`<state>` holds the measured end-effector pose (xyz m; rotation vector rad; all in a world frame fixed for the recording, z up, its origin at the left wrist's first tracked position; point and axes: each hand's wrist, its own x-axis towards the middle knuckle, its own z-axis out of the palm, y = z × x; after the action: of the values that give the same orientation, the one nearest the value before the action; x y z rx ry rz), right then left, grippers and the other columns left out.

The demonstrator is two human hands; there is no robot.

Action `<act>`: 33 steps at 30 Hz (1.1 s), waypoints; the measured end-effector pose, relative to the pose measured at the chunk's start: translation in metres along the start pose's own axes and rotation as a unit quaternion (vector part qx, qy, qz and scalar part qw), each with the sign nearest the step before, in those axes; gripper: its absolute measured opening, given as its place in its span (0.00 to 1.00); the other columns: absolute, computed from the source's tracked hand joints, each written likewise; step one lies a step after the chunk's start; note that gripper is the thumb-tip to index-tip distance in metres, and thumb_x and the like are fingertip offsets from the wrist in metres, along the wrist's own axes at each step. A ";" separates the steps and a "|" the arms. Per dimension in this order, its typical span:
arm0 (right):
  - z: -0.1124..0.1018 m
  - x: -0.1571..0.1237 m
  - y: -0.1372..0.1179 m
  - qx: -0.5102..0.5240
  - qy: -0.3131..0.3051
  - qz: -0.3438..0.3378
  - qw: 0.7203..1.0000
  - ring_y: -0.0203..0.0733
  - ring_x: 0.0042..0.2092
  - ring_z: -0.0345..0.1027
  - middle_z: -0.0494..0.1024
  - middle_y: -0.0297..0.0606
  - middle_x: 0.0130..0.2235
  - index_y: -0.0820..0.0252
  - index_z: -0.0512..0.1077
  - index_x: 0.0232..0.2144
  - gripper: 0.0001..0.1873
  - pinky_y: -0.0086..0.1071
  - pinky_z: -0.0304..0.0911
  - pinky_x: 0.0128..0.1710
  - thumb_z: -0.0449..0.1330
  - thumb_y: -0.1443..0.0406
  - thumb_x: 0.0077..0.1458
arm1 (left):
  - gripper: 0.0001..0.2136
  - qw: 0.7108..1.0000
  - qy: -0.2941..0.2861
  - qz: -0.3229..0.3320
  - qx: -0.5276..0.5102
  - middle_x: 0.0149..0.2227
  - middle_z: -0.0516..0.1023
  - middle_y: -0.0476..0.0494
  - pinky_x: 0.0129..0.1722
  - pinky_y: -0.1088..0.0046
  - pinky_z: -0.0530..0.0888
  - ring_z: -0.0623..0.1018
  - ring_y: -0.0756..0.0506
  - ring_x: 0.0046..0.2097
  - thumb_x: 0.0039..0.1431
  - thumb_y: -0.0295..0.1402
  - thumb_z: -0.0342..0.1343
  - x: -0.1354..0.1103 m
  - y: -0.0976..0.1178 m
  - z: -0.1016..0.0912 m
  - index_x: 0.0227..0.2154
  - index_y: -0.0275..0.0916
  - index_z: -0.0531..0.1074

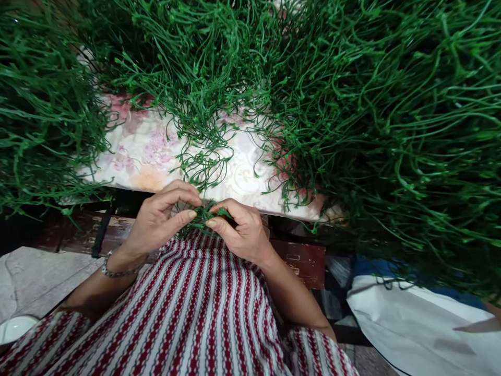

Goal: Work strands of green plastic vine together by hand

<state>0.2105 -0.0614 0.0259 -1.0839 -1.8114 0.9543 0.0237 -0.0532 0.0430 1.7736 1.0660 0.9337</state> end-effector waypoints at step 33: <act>-0.012 0.001 0.001 -0.079 0.015 -0.061 0.995 0.34 0.31 0.70 0.77 0.35 0.33 0.60 0.71 0.41 0.10 0.27 0.65 0.32 0.59 0.67 0.54 | 0.04 0.981 -0.010 -0.126 -0.149 0.24 0.71 0.49 0.30 0.76 0.65 0.69 0.52 0.28 0.52 0.29 0.57 -0.006 -0.011 0.004 0.24 0.36 0.72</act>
<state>0.2209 -0.0584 0.0299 -1.0626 -1.9305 0.7295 0.0219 -0.0570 0.0308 1.3658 1.0477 0.8652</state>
